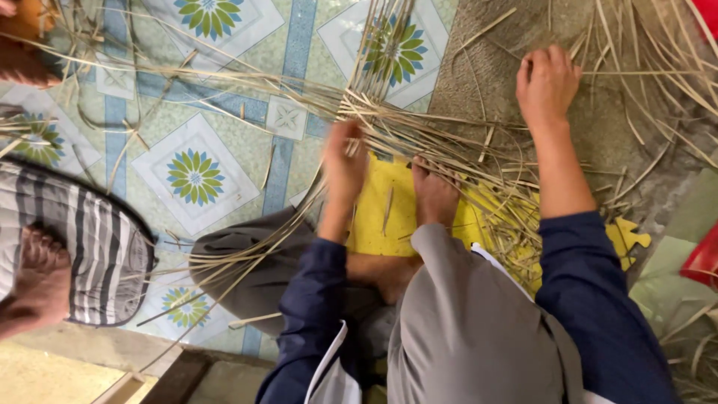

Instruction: Weaving thin strips of dried plant material into a mat

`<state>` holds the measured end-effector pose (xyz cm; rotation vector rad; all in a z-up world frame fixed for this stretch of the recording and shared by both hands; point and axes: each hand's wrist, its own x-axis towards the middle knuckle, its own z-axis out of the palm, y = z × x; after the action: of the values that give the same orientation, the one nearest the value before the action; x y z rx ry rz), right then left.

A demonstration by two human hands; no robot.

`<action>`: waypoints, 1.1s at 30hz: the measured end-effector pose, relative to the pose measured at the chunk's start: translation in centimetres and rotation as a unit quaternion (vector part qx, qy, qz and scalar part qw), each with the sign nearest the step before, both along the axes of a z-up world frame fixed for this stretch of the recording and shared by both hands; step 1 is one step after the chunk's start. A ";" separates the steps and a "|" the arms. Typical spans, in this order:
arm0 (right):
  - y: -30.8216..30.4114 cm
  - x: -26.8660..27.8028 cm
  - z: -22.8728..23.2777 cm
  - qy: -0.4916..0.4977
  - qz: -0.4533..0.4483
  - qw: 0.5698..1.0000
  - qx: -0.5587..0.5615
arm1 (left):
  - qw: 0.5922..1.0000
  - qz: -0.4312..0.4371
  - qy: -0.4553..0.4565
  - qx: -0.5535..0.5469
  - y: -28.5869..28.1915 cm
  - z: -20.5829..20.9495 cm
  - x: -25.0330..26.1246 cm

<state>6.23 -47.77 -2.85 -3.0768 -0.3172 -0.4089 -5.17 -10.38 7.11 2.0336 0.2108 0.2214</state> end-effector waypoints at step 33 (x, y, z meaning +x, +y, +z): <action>7.2 -5.8 21.7 0.033 0.237 0.927 0.287 | 0.962 -0.142 -0.171 0.157 1.1 11.2 0.1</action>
<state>0.42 -40.57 18.82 -2.3350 -0.7604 -0.3016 -5.06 -9.30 18.33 2.2659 -0.3513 0.4421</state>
